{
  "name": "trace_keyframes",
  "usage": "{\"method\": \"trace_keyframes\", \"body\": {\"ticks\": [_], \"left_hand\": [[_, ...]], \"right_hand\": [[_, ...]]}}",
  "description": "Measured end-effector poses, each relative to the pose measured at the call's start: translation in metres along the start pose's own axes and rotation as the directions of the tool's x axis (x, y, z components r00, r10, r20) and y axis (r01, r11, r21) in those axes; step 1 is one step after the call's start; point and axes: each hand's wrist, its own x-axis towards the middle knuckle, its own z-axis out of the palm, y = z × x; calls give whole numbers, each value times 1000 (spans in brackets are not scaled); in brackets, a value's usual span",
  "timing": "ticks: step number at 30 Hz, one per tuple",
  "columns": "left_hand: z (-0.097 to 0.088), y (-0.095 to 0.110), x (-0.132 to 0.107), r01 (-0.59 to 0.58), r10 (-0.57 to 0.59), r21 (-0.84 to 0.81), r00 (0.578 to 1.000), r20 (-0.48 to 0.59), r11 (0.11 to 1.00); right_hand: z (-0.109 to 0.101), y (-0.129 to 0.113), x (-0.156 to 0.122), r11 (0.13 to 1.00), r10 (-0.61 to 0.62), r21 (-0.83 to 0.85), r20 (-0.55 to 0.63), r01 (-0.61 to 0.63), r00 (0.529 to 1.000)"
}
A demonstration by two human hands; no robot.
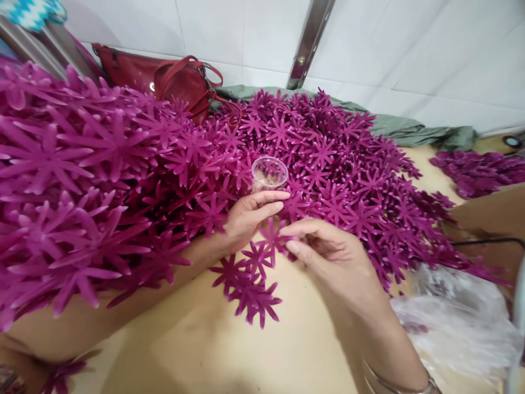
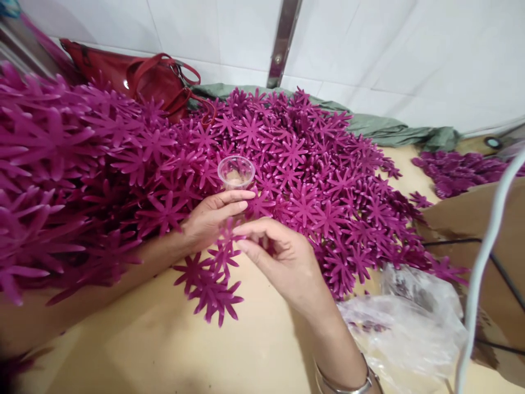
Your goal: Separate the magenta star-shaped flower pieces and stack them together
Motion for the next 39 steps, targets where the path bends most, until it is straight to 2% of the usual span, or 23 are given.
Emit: {"method": "trace_keyframes", "body": {"ticks": [2, 3, 5, 6, 7, 8, 9, 10, 12, 14, 15, 17, 24, 31, 36, 39], "left_hand": [[0, -4, 2, -87, 87, 21, 996, -11, 996], [0, -5, 3, -114, 114, 22, 993, -11, 993], [0, -7, 3, -144, 144, 24, 989, -15, 989], [1, -7, 3, -152, 153, 27, 988, -20, 988], [1, -7, 2, -159, 160, 31, 987, -23, 987], [2, -6, 1, -163, 163, 35, 986, -23, 986], [2, -5, 1, -161, 161, 39, 987, -19, 986], [3, -5, 0, -156, 157, 41, 988, -13, 987], [4, -4, 0, -150, 151, 38, 989, -2, 988], [5, -4, 0, -137, 137, 32, 991, 14, 990], [5, -5, 0, -128, 127, 31, 991, 26, 991], [4, -5, 0, -106, 104, 34, 993, 53, 994], [1, -6, 0, -99, 96, 36, 992, 78, 994], [2, -5, -1, -96, 91, 79, 994, 69, 992], [3, -3, -2, -79, 77, 37, 995, 61, 996], [4, -3, -2, -77, 75, 34, 996, 54, 996]], "right_hand": [[-7, -3, 0, 999, -30, -18, -73, 29, 997], [-9, -6, -1, 999, -45, -26, -37, 44, 998], [-12, -11, -1, 997, -53, -38, 162, 60, 985], [-12, -13, -1, 997, -52, -43, 275, 66, 960], [-11, -15, -2, 996, -52, -46, 360, 73, 931], [-9, -15, -2, 995, -57, -48, 396, 83, 917], [-7, -15, -2, 994, -64, -58, 373, 92, 926], [-5, -13, -2, 992, -72, -82, 290, 100, 954], [-2, -7, -1, 975, -97, -200, 7, 97, 995], [-1, 1, 1, 924, -157, -378, -228, 61, 961], [-1, 5, 3, 891, -183, -452, -282, 37, 942], [-3, 10, 5, 849, -204, -528, -311, 10, 928], [-7, 10, 4, 882, -174, -471, -300, 13, 938], [-5, 15, 4, 844, -222, -535, -264, 50, 939], [-4, 13, 3, 867, -134, -493, -372, -73, 918], [-4, 12, 4, 902, -73, -420, -378, -101, 923]]}}
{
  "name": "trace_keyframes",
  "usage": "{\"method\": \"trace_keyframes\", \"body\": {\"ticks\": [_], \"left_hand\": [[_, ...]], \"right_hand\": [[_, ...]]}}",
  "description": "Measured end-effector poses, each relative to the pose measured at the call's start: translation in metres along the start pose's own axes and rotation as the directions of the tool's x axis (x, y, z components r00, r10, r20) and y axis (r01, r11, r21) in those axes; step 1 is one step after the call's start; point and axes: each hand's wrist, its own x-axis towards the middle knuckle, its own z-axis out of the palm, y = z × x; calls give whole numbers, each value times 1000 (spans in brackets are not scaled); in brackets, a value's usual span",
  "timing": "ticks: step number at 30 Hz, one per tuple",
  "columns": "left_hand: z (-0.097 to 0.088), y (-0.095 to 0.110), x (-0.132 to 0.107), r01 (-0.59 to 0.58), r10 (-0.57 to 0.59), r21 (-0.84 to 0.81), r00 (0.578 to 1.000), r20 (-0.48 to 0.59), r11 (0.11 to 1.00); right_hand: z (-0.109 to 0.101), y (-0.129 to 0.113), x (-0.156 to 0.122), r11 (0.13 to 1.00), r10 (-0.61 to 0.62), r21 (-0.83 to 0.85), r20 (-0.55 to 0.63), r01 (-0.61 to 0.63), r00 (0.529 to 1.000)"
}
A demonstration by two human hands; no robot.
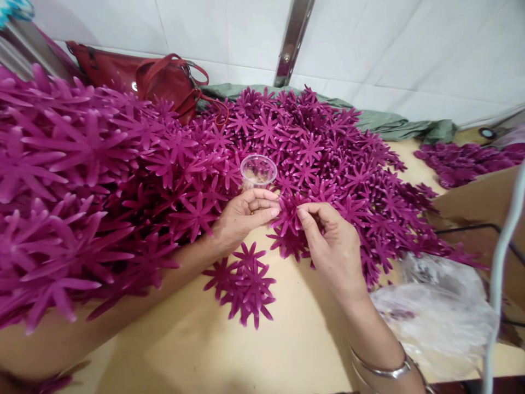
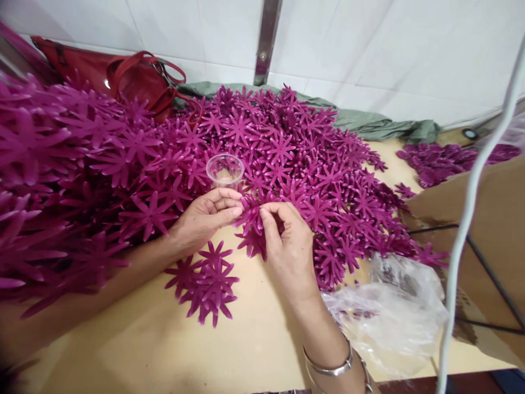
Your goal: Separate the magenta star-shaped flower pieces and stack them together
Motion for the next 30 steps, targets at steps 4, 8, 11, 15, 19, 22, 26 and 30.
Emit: {"method": "trace_keyframes", "body": {"ticks": [4, 8, 11, 15, 19, 22, 26, 30], "left_hand": [[0, -1, 0, -12, 13, 22, 1000, -23, 1000], [2, 1, -2, -25, 28, 96, 999, -28, 995], [4, 2, -4, -37, 38, 116, 999, -7, 993], [3, 2, -4, -43, 46, 115, 999, -26, 992], [1, 0, -2, -42, 47, 114, 998, -36, 993], [1, -1, -2, -49, 52, 113, 998, -27, 992], [1, 0, -3, -48, 48, 100, 999, -3, 994], [1, 2, -3, -21, 19, 60, 999, 34, 998]], "right_hand": [[3, 2, 1, 998, 30, 60, 75, -34, 997], [7, 5, -1, 1000, 21, 14, 101, -23, 995], [7, 3, -1, 1000, 6, -21, 72, -5, 997], [3, 2, 1, 998, -57, -13, 32, 57, 998], [0, 3, 3, 999, -47, 18, -27, 47, 999], [1, 1, 3, 996, 52, 72, -44, -49, 998], [1, -1, 4, 974, 164, 162, -25, -158, 986], [5, 0, 3, 959, 223, 188, -24, -214, 975]]}}
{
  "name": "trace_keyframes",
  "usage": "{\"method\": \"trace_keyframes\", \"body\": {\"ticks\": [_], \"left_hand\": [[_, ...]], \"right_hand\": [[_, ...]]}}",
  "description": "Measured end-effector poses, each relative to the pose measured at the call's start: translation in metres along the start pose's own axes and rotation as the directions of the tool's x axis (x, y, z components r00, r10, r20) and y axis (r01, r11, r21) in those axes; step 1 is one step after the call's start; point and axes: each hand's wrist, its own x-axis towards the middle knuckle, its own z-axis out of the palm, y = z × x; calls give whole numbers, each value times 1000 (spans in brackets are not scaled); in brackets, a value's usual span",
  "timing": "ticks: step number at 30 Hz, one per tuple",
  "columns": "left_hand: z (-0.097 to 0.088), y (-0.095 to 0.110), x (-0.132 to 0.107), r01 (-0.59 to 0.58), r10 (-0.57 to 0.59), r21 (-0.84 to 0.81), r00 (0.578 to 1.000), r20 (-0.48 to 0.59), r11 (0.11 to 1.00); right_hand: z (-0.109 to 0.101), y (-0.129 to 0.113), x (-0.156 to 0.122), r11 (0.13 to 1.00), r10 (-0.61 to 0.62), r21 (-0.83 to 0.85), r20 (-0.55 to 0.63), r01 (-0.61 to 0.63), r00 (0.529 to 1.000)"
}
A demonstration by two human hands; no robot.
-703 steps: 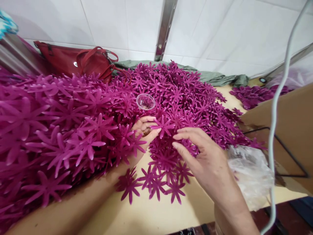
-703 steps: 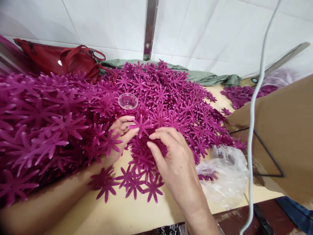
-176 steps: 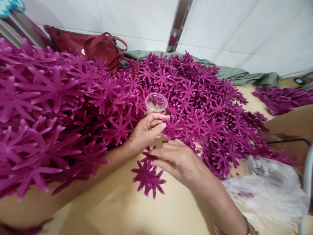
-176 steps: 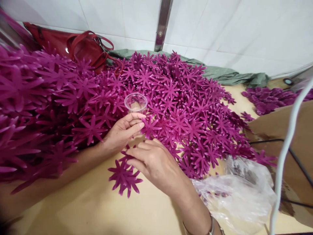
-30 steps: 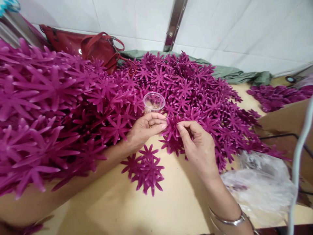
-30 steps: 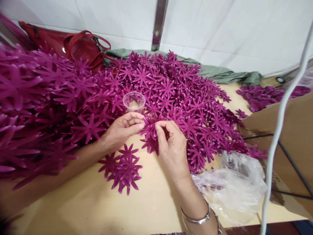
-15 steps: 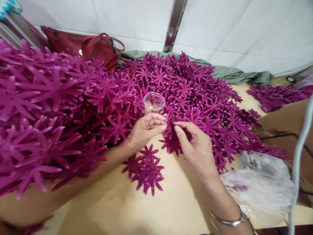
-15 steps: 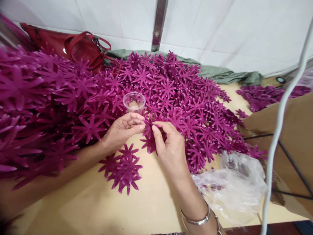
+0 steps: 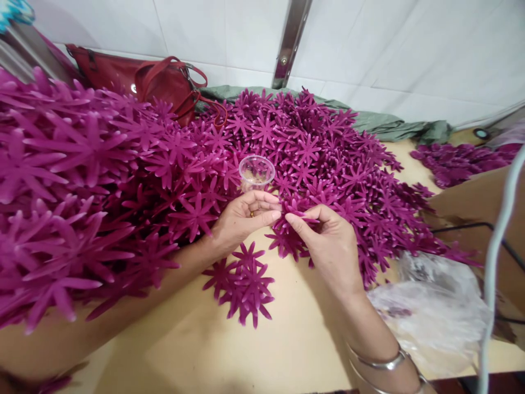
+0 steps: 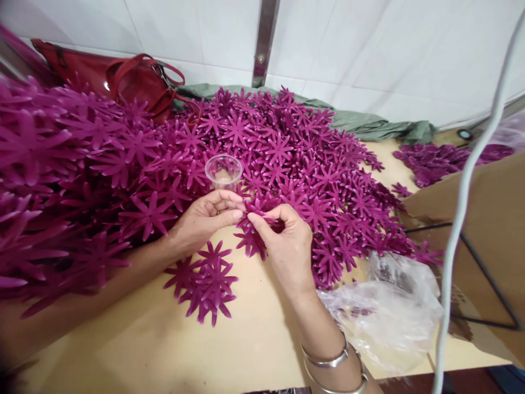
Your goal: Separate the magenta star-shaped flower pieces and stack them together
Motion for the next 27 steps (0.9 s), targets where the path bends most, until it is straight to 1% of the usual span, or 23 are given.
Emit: {"method": "trace_keyframes", "body": {"ticks": [3, 5, 7, 9, 11, 13, 15, 18, 19, 20, 21, 22, 23, 24, 25, 26, 27], "left_hand": [[1, 2, -1, 23, -23, -23, 1000, 13, 999], [3, 3, -1, 28, -28, -1, 1000, -4, 1000], [3, 2, -2, 38, -37, 41, 999, -36, 998], [4, 0, -1, 43, -37, 68, 996, -84, 997], [3, -3, 1, 27, -20, 48, 991, -136, 998], [3, -5, 3, 0, 2, 11, 984, -178, 1000], [3, -5, 3, -10, 4, -29, 979, -203, 1000], [4, -2, 2, 13, -32, -92, 977, -211, 996], [4, 0, 2, 19, -42, -110, 977, -209, 994], [5, 1, 1, 22, -47, -121, 978, -204, 992], [5, 2, 1, 20, -45, -126, 979, -199, 992], [5, 3, 0, 18, -42, -127, 980, -193, 992], [5, 4, 0, 20, -44, -126, 981, -189, 992], [5, 4, 0, 28, -51, -125, 981, -186, 992], [5, 4, 0, 37, -60, -126, 980, -187, 991], [5, 4, 0, 43, -67, -128, 979, -192, 991], [5, 3, 1, 47, -72, -132, 979, -191, 990]], "right_hand": [[5, 3, -3, 999, 14, 37, -1, -14, 1000], [8, 5, -5, 999, -6, 36, 2, 6, 1000], [11, 6, -7, 999, -36, 10, 35, 36, 999], [12, 5, -9, 998, -63, -5, 91, 64, 994], [12, 4, -8, 997, -77, 16, 144, 75, 987], [10, 4, -7, 996, -71, 67, 161, 61, 984], [7, 5, -5, 992, -60, 119, 123, 46, 991], [0, 7, -2, 981, -71, 181, -13, 73, 997], [-2, 6, -1, 974, -84, 205, -42, 91, 996], [-5, 5, -1, 968, -103, 227, -40, 110, 994], [-7, 2, -2, 962, -130, 244, 12, 124, 991], [-9, -1, -3, 958, -170, 253, 118, 136, 978], [-10, -5, -4, 957, -213, 251, 262, 146, 941], [-11, -9, -5, 957, -251, 241, 409, 161, 877], [-10, -12, -6, 957, -277, 226, 529, 181, 802], [-10, -15, -7, 956, -292, 209, 599, 205, 746], [-8, -16, -8, 953, -302, 190, 613, 234, 730]]}}
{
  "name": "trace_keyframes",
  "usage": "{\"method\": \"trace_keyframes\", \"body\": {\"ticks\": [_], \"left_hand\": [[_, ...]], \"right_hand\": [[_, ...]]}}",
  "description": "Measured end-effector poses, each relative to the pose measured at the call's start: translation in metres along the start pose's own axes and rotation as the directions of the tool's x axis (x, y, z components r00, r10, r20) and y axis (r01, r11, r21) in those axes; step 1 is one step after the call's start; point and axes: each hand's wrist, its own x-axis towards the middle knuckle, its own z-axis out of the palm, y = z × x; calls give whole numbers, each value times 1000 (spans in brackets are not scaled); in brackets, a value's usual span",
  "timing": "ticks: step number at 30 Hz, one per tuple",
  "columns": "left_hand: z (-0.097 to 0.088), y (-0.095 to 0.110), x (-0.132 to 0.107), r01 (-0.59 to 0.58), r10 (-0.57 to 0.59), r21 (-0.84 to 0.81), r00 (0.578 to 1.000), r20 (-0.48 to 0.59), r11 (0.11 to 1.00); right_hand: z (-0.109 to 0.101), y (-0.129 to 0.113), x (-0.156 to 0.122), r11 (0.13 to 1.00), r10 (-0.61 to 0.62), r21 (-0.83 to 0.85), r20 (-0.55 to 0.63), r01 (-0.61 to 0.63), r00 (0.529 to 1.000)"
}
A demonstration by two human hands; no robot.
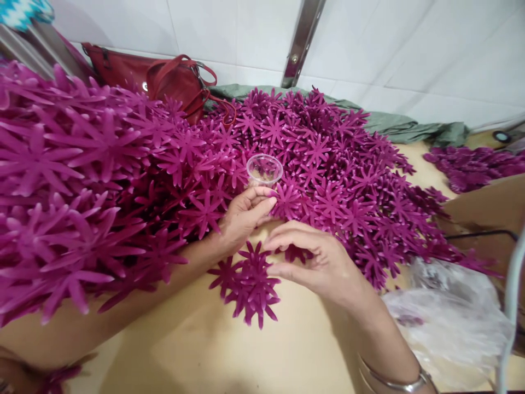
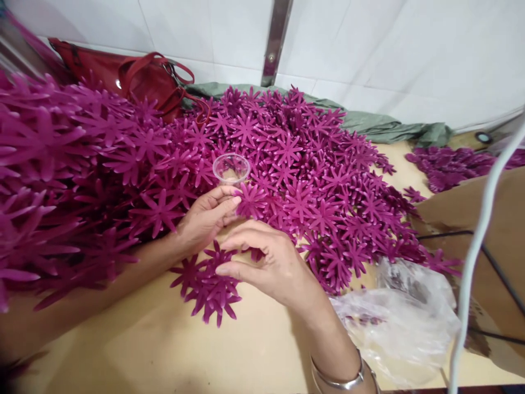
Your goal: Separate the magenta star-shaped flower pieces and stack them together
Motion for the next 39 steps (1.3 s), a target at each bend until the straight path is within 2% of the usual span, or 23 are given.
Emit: {"method": "trace_keyframes", "body": {"ticks": [1, 2, 3, 5, 6, 8, 13, 20, 27, 31, 35, 39], "left_hand": [[0, 0, 0, -1, 1, -5, 1000, 7, 1000], [-1, -1, 1, -7, 8, -9, 1000, 20, 1000], [-1, -1, 1, -11, 11, -7, 999, 41, 1000], [-2, -2, 1, -5, 3, 22, 996, 93, 1000], [-3, -2, 1, -3, -2, 46, 993, 115, 999], [-4, -3, 0, -1, -12, 88, 989, 145, 996], [-5, -4, 0, -8, -11, 99, 981, 192, 995], [-4, -2, 0, -22, -2, 116, 980, 197, 993], [-6, -6, 1, -71, 47, 130, 983, 180, 989], [-5, -6, 0, -100, 74, 156, 983, 168, 983], [-5, -4, -2, -114, 68, 206, 973, 218, 972], [-4, -4, -2, -155, 114, 235, 977, 180, 960]], "right_hand": [[1, 0, 1, 999, -3, -43, -47, 1, 999], [3, 2, 1, 995, -3, -96, -143, -11, 990], [3, 4, 2, 987, -7, -157, -256, -35, 967], [4, 11, 3, 953, -38, -283, -457, -105, 889], [4, 14, 3, 931, -62, -338, -519, -137, 852], [3, 20, 3, 896, -107, -410, -570, -168, 815], [1, 23, 3, 891, -136, -430, -557, -144, 819], [2, 24, 3, 918, -114, -377, -541, -119, 833], [0, 22, 2, 966, 81, -167, -536, -199, 840], [3, 20, 3, 964, 105, -161, -504, -213, 857], [8, 25, 3, 944, 86, -223, -542, -242, 836], [7, 25, 2, 953, 71, -199, -584, -228, 809]]}}
